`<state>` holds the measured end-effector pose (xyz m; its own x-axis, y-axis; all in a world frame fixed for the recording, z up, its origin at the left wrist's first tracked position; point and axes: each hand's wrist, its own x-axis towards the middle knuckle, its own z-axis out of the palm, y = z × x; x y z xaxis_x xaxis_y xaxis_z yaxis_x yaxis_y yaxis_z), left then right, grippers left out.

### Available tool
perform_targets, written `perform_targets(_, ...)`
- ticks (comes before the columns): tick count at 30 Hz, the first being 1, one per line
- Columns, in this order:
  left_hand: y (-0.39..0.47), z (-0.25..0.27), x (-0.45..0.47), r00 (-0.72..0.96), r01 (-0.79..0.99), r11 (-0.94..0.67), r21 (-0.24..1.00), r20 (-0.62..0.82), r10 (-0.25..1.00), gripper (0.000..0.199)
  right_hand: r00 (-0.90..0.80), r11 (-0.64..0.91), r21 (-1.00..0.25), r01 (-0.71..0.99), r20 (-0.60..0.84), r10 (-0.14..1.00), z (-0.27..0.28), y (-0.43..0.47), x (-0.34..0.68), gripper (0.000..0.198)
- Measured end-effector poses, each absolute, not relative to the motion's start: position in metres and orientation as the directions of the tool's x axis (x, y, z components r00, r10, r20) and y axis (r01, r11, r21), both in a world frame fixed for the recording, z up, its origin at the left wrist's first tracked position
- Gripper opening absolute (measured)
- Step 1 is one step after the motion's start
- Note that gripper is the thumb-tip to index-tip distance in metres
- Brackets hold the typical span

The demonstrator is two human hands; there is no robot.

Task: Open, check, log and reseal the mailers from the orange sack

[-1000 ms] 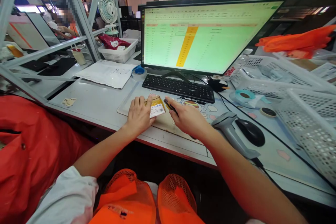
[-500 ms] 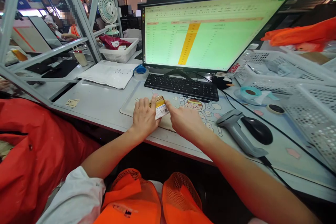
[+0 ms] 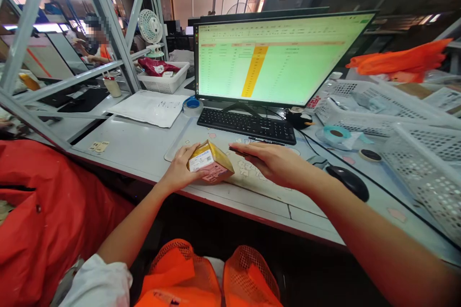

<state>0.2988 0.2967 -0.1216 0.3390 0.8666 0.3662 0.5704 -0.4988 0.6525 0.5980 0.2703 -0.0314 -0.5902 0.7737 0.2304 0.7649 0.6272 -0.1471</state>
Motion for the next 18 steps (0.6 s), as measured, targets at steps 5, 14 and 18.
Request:
perform_targets(5, 0.298, -0.133, 0.294, 0.370, 0.470, -0.511, 0.720, 0.365, 0.854, 0.092, -0.688, 0.704, -0.137, 0.697, 0.150, 0.710, -0.026, 0.292, 0.569, 0.053)
perform_targets(14, 0.303, -0.132, 0.280, 0.452, 0.435, -0.536, 0.723, 0.339, 0.825, 0.095, -0.735, 0.736, -0.120, 0.666, 0.062, 0.676, -0.034, 0.302, 0.560, 0.055)
perform_targets(18, 0.306, -0.132, 0.276, 0.470, 0.423, -0.524, 0.739, 0.315, 0.824, 0.096, -0.691, 0.688, -0.108, 0.718, 0.014, 0.723, -0.059, 0.301, 0.588, 0.054)
